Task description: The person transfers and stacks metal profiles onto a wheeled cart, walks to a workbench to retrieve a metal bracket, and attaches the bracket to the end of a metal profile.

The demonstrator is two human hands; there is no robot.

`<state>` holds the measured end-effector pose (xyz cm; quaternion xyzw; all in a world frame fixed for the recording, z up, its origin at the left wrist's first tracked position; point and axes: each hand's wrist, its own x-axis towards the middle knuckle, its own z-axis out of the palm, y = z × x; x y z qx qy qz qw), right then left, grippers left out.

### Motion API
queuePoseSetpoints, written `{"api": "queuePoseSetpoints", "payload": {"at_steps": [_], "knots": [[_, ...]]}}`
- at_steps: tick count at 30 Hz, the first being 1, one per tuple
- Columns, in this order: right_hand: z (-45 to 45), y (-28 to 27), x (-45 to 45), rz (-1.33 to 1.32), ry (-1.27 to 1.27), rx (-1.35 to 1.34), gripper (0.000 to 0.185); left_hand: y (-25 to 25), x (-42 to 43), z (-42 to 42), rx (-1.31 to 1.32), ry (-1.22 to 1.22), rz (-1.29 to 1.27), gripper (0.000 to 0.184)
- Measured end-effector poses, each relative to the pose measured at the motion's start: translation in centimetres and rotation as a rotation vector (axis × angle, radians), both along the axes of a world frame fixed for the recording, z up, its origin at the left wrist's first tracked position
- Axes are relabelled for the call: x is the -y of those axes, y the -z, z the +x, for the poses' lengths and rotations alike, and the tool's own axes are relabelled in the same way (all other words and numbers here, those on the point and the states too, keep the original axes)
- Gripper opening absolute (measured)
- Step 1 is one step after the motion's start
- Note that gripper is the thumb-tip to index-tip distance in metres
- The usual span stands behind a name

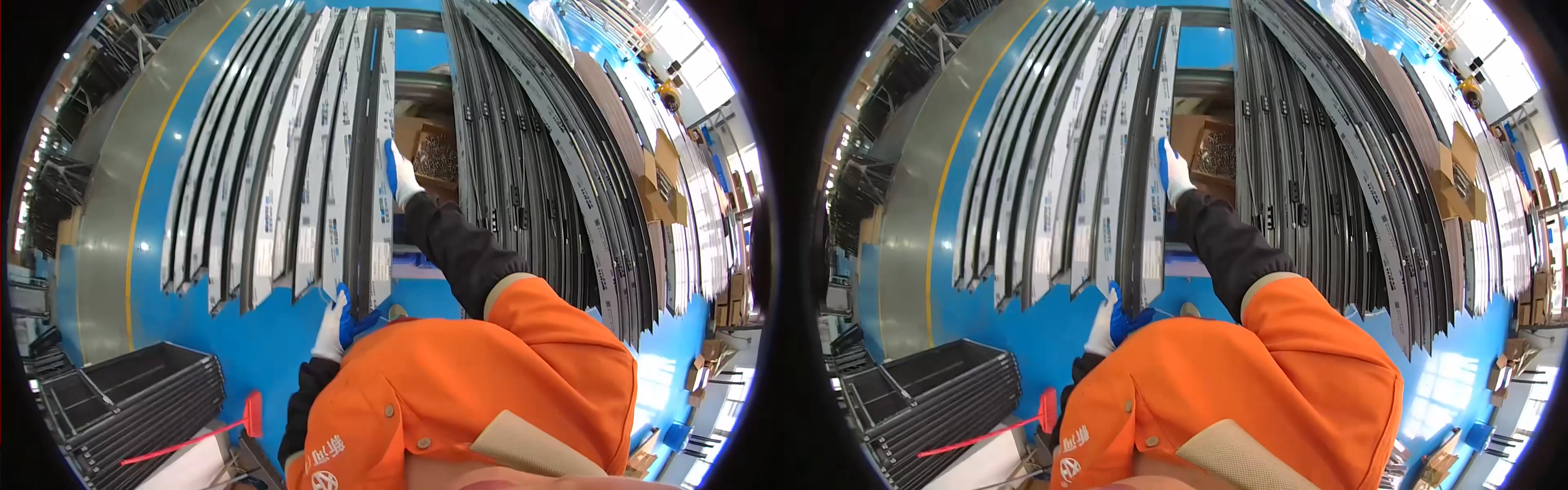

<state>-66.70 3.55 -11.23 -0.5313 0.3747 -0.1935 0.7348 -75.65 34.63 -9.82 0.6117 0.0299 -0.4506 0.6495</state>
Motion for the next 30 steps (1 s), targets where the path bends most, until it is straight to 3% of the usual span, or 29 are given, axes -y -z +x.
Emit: {"api": "queuePoseSetpoints", "payload": {"at_steps": [2,3,7,12,16,17,21,24,26,30], "knots": [[-0.5,0.7,0.3,0.013,0.004,-0.056,0.071,-1.7,0.2,-0.9,0.212,0.152,0.081,0.061],[-0.5,0.0,-0.1,0.041,0.0,-0.066,0.073,-3.0,0.2,-0.5,0.763,0.501,0.254,0.061],[-0.6,-0.5,-0.2,0.046,0.006,-0.033,0.076,-1.9,0.3,-1.0,0.86,0.457,0.237,0.066],[-0.7,-0.9,-0.4,0.011,0.023,-0.026,0.079,0.0,0.0,-1.0,0.622,0.339,0.144,0.064],[-0.2,-0.3,0.2,0.031,0.023,-0.09,0.071,0.0,-0.2,-0.8,1.098,0.541,0.384,0.058],[-0.1,-0.1,0.3,0.03,0.019,-0.089,0.071,0.0,-0.3,-0.9,1.098,0.538,0.385,0.058],[0.2,1.5,1.1,-0.104,0.068,-0.203,0.064,-0.4,-0.5,-1.8,-0.283,-0.141,-0.133,0.062],[-2.0,-0.2,-0.3,-0.146,0.049,-0.089,0.061,-0.7,-0.8,-1.7,-0.325,-0.021,-0.134,0.049],[-3.5,-1.0,-2.0,-0.509,0.017,-0.212,0.069,0.3,-2.1,-1.8,-0.406,0.084,-0.121,0.037],[-5.4,-1.6,-6.7,-0.668,-0.034,-0.331,0.08,3.7,-3.2,-0.2,-0.438,0.23,-0.317,0.033]]}}
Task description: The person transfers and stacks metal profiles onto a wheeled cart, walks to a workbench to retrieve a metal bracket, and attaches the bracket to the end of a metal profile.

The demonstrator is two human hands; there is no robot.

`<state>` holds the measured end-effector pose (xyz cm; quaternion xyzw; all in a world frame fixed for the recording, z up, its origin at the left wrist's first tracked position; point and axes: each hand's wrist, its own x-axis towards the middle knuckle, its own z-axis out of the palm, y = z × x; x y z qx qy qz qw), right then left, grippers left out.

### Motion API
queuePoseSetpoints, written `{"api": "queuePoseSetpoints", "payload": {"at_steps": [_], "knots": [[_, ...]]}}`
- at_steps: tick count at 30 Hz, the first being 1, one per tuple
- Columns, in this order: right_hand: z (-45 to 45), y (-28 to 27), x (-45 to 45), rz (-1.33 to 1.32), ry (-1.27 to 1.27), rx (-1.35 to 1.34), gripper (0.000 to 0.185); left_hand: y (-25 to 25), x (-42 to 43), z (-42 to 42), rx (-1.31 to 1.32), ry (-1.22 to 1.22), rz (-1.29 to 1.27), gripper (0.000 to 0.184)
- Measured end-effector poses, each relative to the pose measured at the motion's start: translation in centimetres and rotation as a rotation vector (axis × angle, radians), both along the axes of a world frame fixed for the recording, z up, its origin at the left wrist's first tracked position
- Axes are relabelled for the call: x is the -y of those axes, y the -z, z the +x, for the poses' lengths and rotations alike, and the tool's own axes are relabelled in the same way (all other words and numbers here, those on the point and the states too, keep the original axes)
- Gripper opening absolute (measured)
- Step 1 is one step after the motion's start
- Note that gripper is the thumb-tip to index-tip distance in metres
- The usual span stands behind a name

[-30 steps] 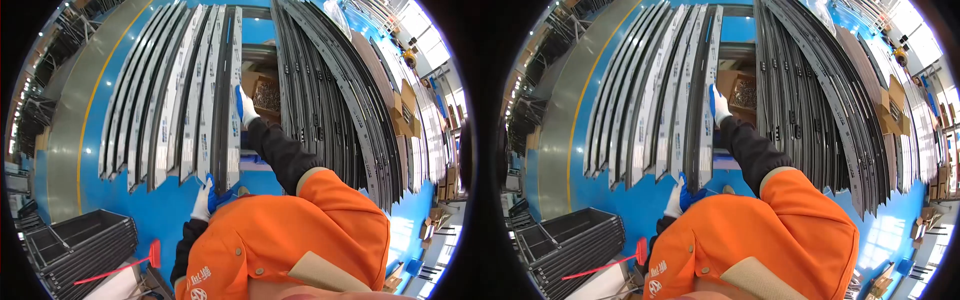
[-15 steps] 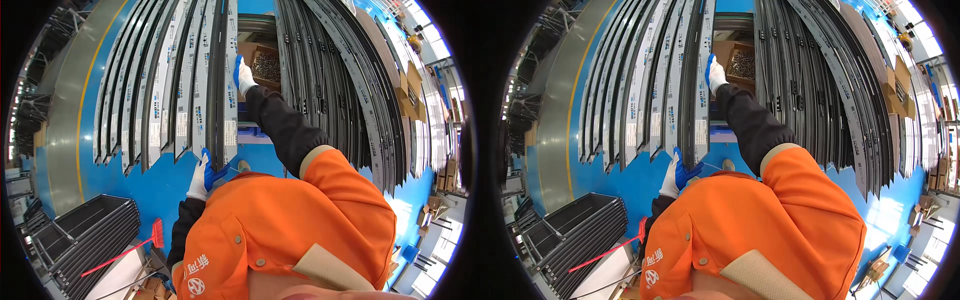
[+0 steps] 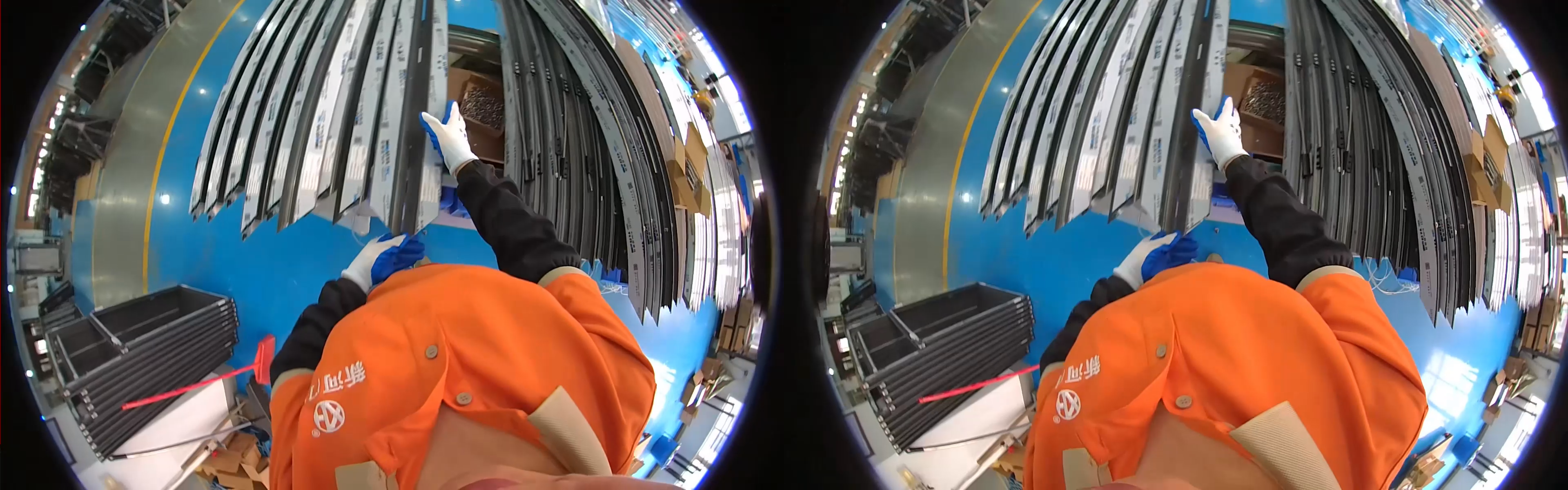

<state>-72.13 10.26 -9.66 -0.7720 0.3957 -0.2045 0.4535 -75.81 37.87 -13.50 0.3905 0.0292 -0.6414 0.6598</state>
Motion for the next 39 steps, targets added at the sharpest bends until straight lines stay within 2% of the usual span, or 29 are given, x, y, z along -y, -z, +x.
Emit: {"api": "queuePoseSetpoints", "payload": {"at_steps": [1,4,6,8,9,11,13,14,16,20,23,26,32,35,37,39], "knots": [[-0.3,0.1,-0.9,-0.06,-0.01,-0.039,0.084,0.3,-0.7,-0.1,0.026,0.027,-0.099,0.032],[-0.2,0.7,-1.2,-0.104,-0.064,-0.017,0.087,1.0,-3.6,-0.5,0.1,-0.067,-0.07,0.033],[-0.5,1.3,-1.5,-0.122,-0.067,-0.001,0.09,2.9,-7.1,-0.2,0.204,-0.272,0.141,0.037],[-0.5,1.2,-1.9,-0.107,-0.062,-0.044,0.091,0.3,-10.2,0.5,-0.012,-0.528,0.05,0.041],[-0.4,0.7,-1.8,-0.092,-0.06,-0.09,0.092,-1.0,-11.3,1.2,-0.012,-0.517,0.05,0.041],[-0.4,-0.1,-1.9,-0.072,-0.058,-0.161,0.093,-2.8,-13.0,2.5,0.049,-0.826,-0.01,0.049],[-0.5,-0.6,-2.1,-0.046,-0.06,-0.174,0.093,-3.0,-13.1,4.5,0.238,-0.851,0.052,0.056],[-0.6,-0.8,-2.1,-0.028,-0.065,-0.161,0.092,-2.5,-13.1,5.6,0.232,-0.856,0.047,0.056],[-0.6,-1.2,-2.1,0.008,-0.088,-0.136,0.091,-1.6,-12.8,6.9,0.434,-0.79,-0.001,0.052],[-0.4,-0.9,-1.9,0.013,-0.092,-0.095,0.091,0.5,-11.4,8.5,0.545,-0.83,0.083,0.05],[-0.9,-0.2,-1.8,0.03,-0.087,-0.064,0.091,0.1,-9.6,9.0,0.606,-0.897,0.19,0.051],[-0.8,-0.2,-1.7,0.036,-0.103,-0.011,0.091,-1.6,-7.1,8.4,0.658,-1.099,0.41,0.055],[-1.2,-0.4,-1.8,0.028,-0.106,-0.016,0.092,-9.9,-5.1,6.7,0.897,-1.133,0.518,0.057],[-1.3,-0.8,-1.8,0.031,-0.12,-0.026,0.092,-12.8,-3.9,6.5,1.001,-1.244,0.543,0.055],[-1.1,-0.9,-1.7,0.035,-0.131,-0.03,0.092,-12.8,-3.8,6.3,1.038,-1.284,0.558,0.055],[-1.1,-0.9,-1.7,0.045,-0.136,-0.041,0.092,-11.0,-4.2,5.8,0.952,-1.16,0.662,0.056]]}}
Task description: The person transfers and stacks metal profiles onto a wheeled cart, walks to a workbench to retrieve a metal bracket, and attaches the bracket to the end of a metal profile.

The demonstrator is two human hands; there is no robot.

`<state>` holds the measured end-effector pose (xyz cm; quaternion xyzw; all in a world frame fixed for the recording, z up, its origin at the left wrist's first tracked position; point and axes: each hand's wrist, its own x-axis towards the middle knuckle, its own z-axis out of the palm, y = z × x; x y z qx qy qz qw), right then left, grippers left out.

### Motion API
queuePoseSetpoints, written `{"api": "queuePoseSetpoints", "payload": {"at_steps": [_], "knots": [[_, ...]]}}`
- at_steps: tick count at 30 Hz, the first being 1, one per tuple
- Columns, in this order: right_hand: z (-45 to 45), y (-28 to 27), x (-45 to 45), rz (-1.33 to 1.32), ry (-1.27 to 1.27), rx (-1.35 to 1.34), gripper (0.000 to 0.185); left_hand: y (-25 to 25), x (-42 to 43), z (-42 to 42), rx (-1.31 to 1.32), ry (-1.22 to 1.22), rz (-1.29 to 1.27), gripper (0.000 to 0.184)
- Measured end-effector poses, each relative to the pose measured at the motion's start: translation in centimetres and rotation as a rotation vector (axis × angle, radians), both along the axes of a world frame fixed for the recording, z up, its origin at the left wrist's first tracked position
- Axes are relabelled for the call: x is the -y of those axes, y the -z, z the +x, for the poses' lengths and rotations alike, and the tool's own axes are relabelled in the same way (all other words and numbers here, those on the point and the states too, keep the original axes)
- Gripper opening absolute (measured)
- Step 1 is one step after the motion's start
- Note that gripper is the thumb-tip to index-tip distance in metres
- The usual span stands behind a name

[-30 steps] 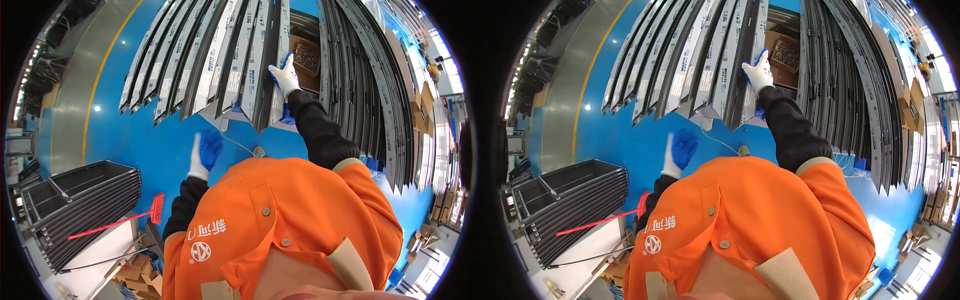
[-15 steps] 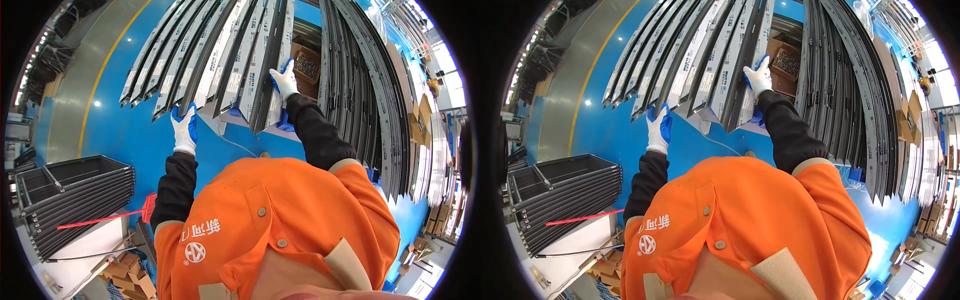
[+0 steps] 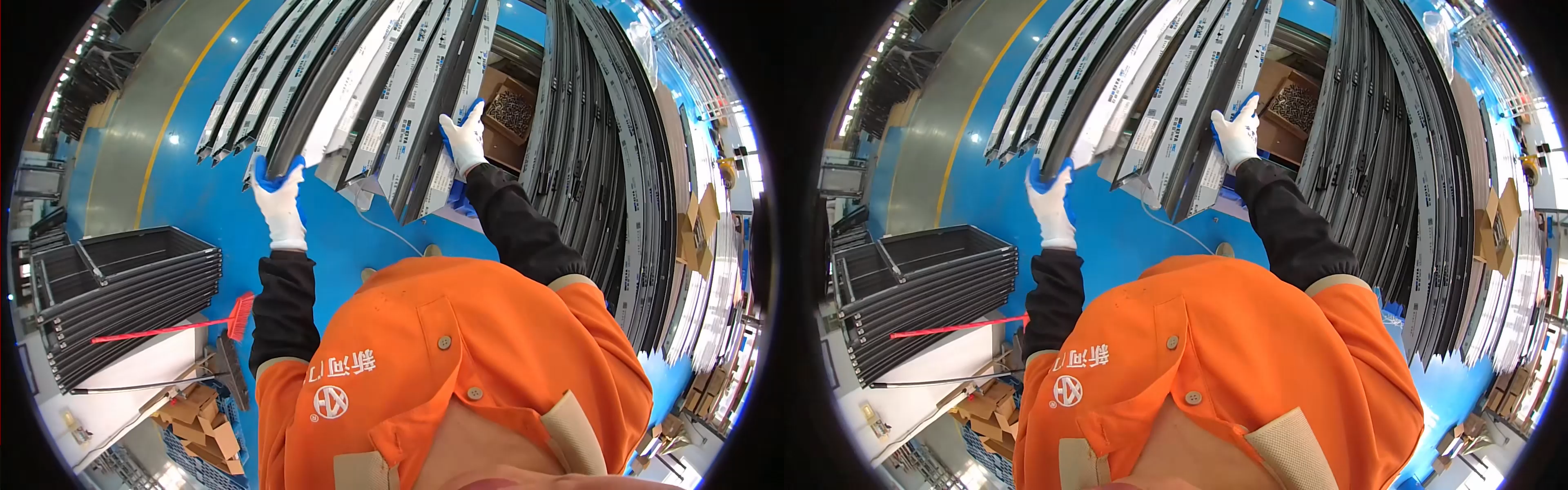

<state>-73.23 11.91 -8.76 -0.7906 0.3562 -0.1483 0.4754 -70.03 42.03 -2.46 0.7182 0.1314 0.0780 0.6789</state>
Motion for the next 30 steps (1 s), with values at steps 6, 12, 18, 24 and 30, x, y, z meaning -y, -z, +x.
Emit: {"api": "queuePoseSetpoints", "payload": {"at_steps": [6,12,18,24,30], "knots": [[0.0,-0.5,-0.1,0.06,-0.014,0.01,0.093,4.3,-3.7,0.0,-0.196,0.19,-0.087,0.054],[0.1,-0.3,-0.1,0.012,-0.004,-0.041,0.092,2.9,-1.8,-0.5,0.167,0.01,-0.098,0.051],[0.5,0.8,0.4,-0.003,0.008,0.02,0.092,5.5,-3.8,0.5,-0.023,0.085,-0.226,0.042],[0.4,0.0,0.2,0.028,0.0,0.012,0.093,4.2,-3.4,-1.4,0.034,0.057,0.11,0.059],[0.1,0.4,0.0,0.031,-0.013,-0.041,0.094,2.2,-3.9,1.8,0.189,0.382,1.131,0.089]]}}
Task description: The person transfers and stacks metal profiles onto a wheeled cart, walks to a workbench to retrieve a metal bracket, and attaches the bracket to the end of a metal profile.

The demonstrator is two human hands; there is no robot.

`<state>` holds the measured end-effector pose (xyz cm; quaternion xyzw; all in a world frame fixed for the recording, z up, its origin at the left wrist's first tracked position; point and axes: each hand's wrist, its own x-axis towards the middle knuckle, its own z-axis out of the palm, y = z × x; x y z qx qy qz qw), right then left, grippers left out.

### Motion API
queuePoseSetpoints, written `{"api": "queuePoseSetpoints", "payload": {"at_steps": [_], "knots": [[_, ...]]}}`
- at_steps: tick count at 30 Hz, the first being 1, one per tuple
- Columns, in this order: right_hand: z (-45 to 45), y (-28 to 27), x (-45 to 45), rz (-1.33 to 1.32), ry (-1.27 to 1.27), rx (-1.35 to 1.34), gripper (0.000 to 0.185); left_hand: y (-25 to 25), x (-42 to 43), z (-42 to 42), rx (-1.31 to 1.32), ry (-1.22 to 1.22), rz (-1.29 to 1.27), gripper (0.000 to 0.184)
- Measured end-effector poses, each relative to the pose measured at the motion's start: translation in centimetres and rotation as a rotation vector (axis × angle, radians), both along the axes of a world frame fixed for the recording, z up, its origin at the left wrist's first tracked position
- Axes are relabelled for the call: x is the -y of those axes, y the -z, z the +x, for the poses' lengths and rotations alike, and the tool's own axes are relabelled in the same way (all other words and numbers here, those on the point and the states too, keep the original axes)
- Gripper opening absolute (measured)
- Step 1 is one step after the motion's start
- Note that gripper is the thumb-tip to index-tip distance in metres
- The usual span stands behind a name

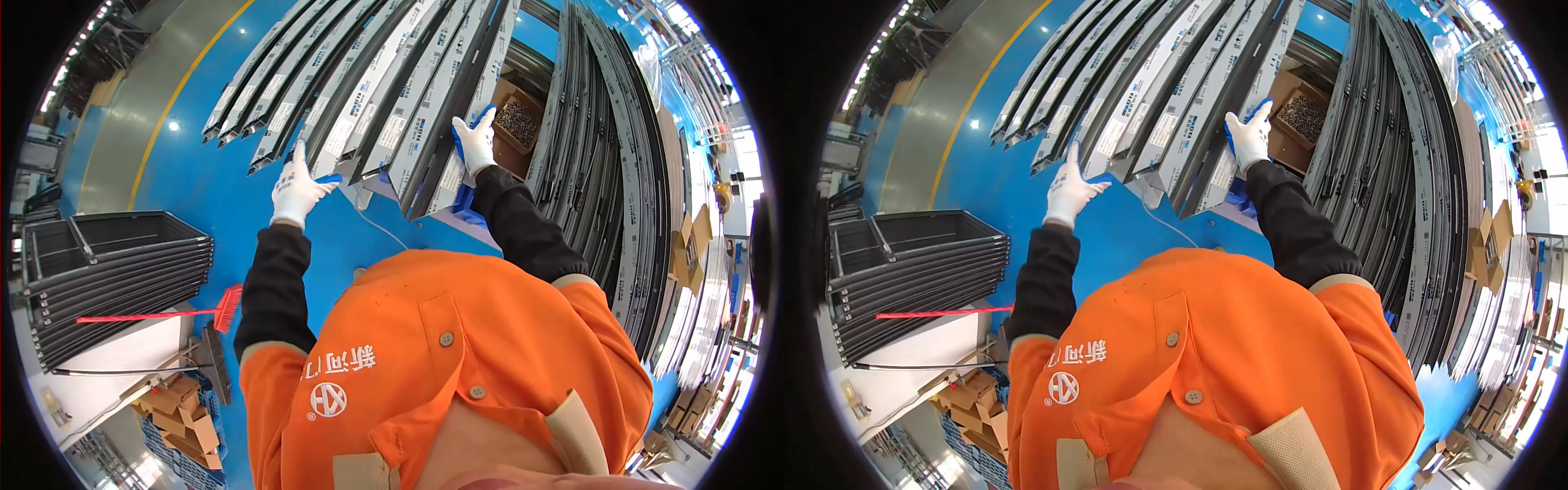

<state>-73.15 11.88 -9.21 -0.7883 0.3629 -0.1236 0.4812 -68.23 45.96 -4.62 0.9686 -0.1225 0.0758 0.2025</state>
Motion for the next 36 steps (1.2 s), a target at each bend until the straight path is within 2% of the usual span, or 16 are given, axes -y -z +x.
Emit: {"api": "queuePoseSetpoints", "payload": {"at_steps": [2,8,12,17,22,24,27,32,35,36], "knots": [[0.3,0.0,0.2,-0.011,0.009,0.004,0.095,-0.2,0.1,1.0,-0.374,0.052,0.05,0.095],[0.2,-0.4,0.0,-0.036,0.004,0.006,0.095,-2.4,-4.9,0.1,-0.463,0.11,-0.125,0.089],[0.2,0.5,0.3,-0.02,0.014,0.039,0.095,-2.6,-5.2,-3.1,-0.179,0.005,0.199,0.092],[0.3,0.7,0.2,-0.063,0.031,0.074,0.094,-2.0,-5.0,-4.6,-0.253,-0.068,0.33,0.09],[-0.2,0.3,0.1,-0.045,0.014,0.073,0.094,0.3,-4.2,-5.7,-0.307,-0.012,0.169,0.09],[0.0,0.8,0.9,-0.041,-0.006,0.106,0.094,1.6,-4.3,-5.9,-0.248,0.048,0.106,0.091],[-0.8,2.3,2.1,-0.021,-0.029,0.169,0.092,1.9,-2.8,-5.5,-0.319,0.069,0.023,0.093],[-1.0,1.5,2.0,0.001,-0.014,0.106,0.095,1.4,-0.4,-3.2,-0.435,0.01,-0.123,0.093],[-1.2,1.0,1.4,0.005,-0.024,0.073,0.094,1.6,-2.0,-2.1,-0.098,0.081,0.141,0.091],[-1.2,0.7,1.2,0.009,-0.017,0.064,0.093,2.3,-3.7,-1.1,-0.051,0.095,-0.101,0.092]]}}
